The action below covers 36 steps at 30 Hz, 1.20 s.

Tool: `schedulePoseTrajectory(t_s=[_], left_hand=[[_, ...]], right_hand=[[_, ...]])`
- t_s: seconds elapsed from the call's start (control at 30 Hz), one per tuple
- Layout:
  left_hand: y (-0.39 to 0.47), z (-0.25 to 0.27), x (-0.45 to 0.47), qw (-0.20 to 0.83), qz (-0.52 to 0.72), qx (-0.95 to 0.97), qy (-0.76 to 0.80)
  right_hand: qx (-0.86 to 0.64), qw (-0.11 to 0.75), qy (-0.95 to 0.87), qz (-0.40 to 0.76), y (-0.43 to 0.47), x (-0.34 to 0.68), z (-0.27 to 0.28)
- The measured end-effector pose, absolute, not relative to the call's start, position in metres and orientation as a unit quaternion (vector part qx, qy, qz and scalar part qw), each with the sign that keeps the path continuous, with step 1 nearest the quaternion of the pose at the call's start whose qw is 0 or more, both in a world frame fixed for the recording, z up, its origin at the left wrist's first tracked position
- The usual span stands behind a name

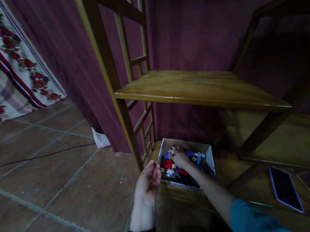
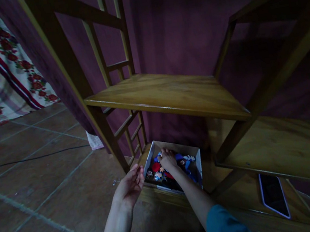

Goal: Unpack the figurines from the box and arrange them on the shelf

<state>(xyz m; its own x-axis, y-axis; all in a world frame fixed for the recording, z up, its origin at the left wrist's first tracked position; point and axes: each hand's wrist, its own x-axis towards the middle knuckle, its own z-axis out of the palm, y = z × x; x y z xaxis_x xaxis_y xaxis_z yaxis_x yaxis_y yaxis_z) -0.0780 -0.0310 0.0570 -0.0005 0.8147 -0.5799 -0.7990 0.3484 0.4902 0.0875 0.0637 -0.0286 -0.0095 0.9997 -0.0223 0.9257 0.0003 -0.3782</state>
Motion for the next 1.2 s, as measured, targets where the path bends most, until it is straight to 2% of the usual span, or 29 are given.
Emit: schedulePoseTrajectory(t_s=[0.23, 0.4, 0.57, 1.0, 1.2], left_hand=[[-0.023, 0.054, -0.081, 0.710, 0.576, -0.005, 0.405], [-0.021, 0.053, -0.078, 0.715, 0.576, -0.004, 0.396], [-0.021, 0.049, -0.073, 0.722, 0.574, 0.003, 0.387], [-0.019, 0.044, -0.060, 0.733, 0.548, 0.020, 0.402], [-0.016, 0.037, -0.055, 0.739, 0.543, 0.029, 0.397]], right_hand=[[-0.656, 0.098, -0.730, 0.163, 0.037, 0.108, -0.014], [-0.620, 0.118, -0.764, 0.134, 0.006, 0.134, -0.008], [-0.667, 0.112, -0.721, 0.153, -0.016, 0.159, -0.014], [-0.695, 0.188, -0.672, 0.174, -0.050, 0.172, -0.023], [-0.684, 0.136, -0.708, 0.113, -0.041, 0.140, -0.019]])
